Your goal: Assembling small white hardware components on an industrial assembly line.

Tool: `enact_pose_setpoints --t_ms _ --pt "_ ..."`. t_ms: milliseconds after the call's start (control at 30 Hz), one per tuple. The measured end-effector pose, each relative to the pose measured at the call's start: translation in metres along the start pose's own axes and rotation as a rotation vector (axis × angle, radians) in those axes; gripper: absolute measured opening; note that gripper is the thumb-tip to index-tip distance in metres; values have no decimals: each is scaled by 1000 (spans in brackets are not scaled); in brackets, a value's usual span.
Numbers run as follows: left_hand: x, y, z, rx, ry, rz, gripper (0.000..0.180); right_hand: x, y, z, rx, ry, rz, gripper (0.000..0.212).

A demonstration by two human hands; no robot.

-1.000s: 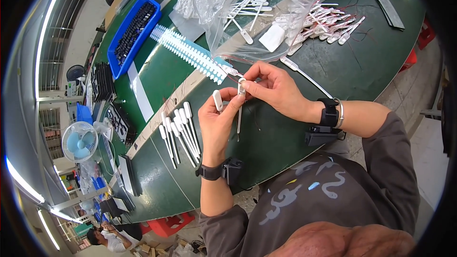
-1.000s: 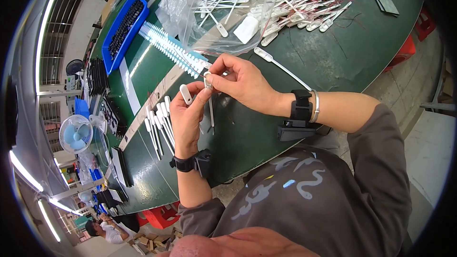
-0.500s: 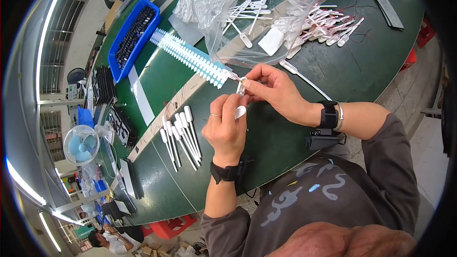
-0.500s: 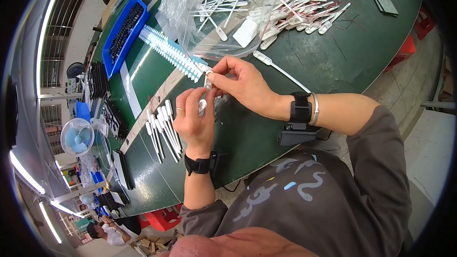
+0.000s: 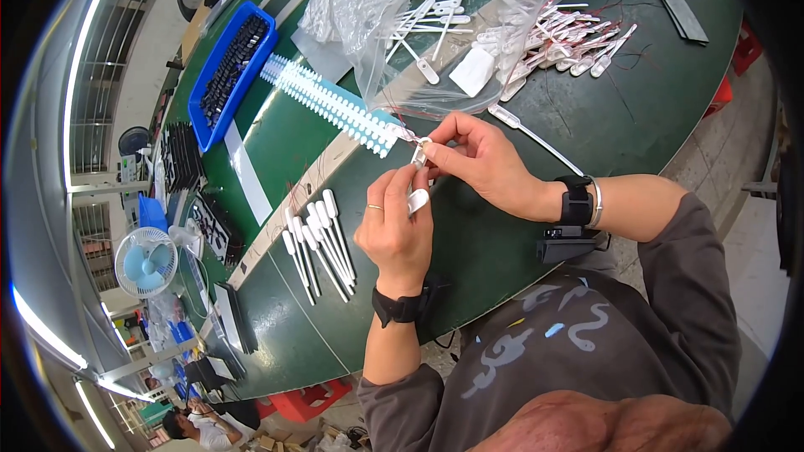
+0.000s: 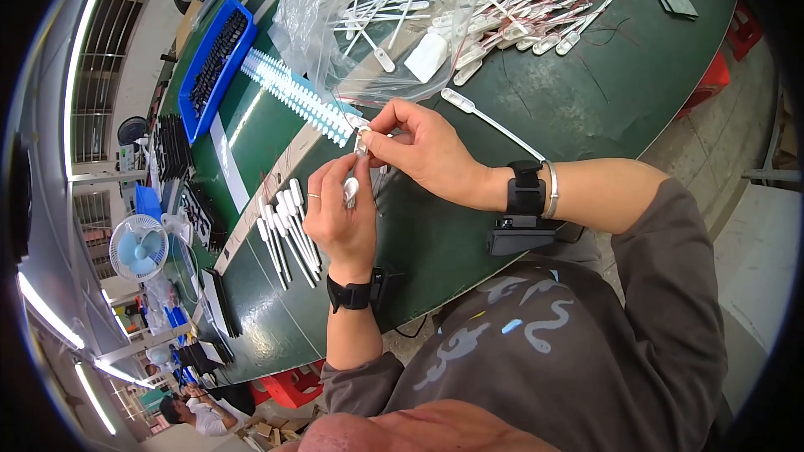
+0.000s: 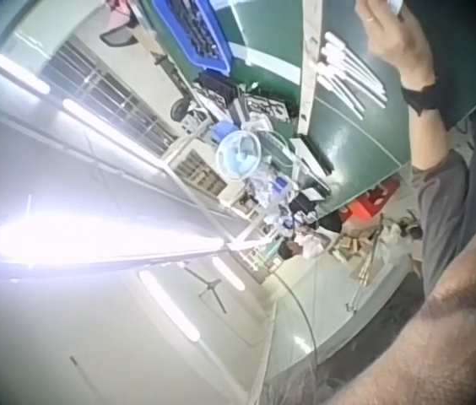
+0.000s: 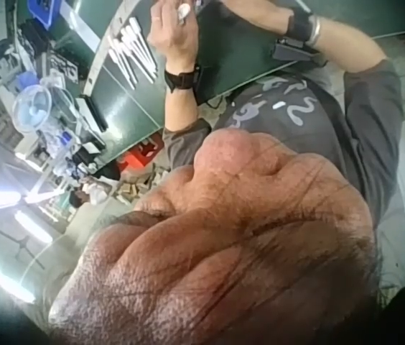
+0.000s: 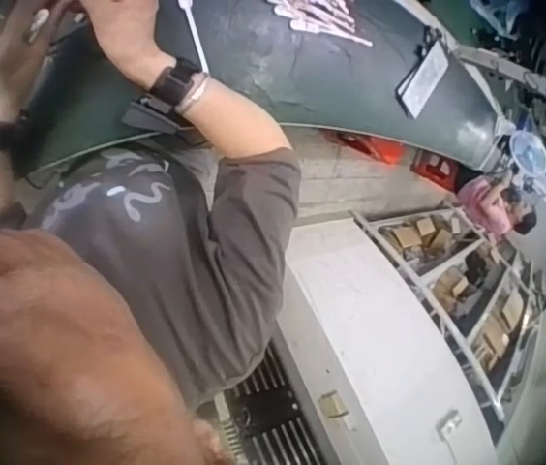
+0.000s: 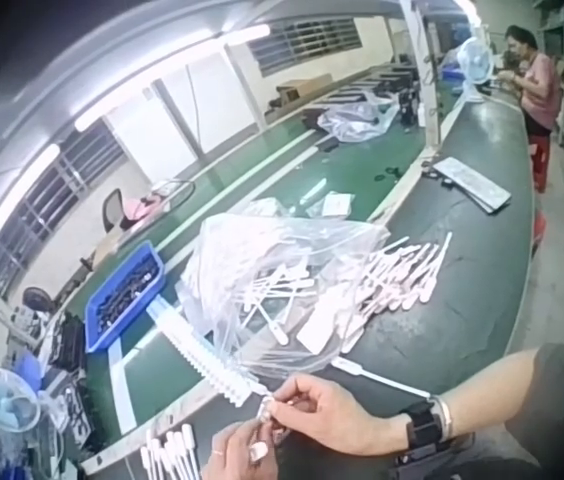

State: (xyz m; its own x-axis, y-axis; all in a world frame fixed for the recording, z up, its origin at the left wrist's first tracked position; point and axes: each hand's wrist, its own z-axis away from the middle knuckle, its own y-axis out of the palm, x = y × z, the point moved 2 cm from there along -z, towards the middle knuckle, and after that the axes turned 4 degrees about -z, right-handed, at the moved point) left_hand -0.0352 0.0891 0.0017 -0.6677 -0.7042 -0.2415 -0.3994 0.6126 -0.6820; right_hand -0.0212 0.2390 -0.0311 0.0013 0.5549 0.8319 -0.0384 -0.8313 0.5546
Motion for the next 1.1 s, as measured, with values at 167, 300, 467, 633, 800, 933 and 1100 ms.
enact_pose_setpoints --t_ms 167,300,467,633,800,933,1100 --pt "-1 -2 -1 -35 128 -100 23 1 0 1 -10 7 -26 14" --pt "-2 -3 -3 -24 177 -141 25 4 1 1 10 15 -62 14" --pt "-2 0 -2 -23 116 -81 25 5 1 0 -5 21 -35 14" --pt "3 2 0 -6 -43 106 23 1 0 0 -9 -4 -4 13" --pt "2 1 2 -15 -28 87 22 1 0 2 -9 -18 -2 13" --pt "0 1 2 -34 19 9 23 3 1 2 -10 -5 -16 13" --pt "-6 -2 0 -37 78 -106 24 2 0 1 -11 -9 -9 13"
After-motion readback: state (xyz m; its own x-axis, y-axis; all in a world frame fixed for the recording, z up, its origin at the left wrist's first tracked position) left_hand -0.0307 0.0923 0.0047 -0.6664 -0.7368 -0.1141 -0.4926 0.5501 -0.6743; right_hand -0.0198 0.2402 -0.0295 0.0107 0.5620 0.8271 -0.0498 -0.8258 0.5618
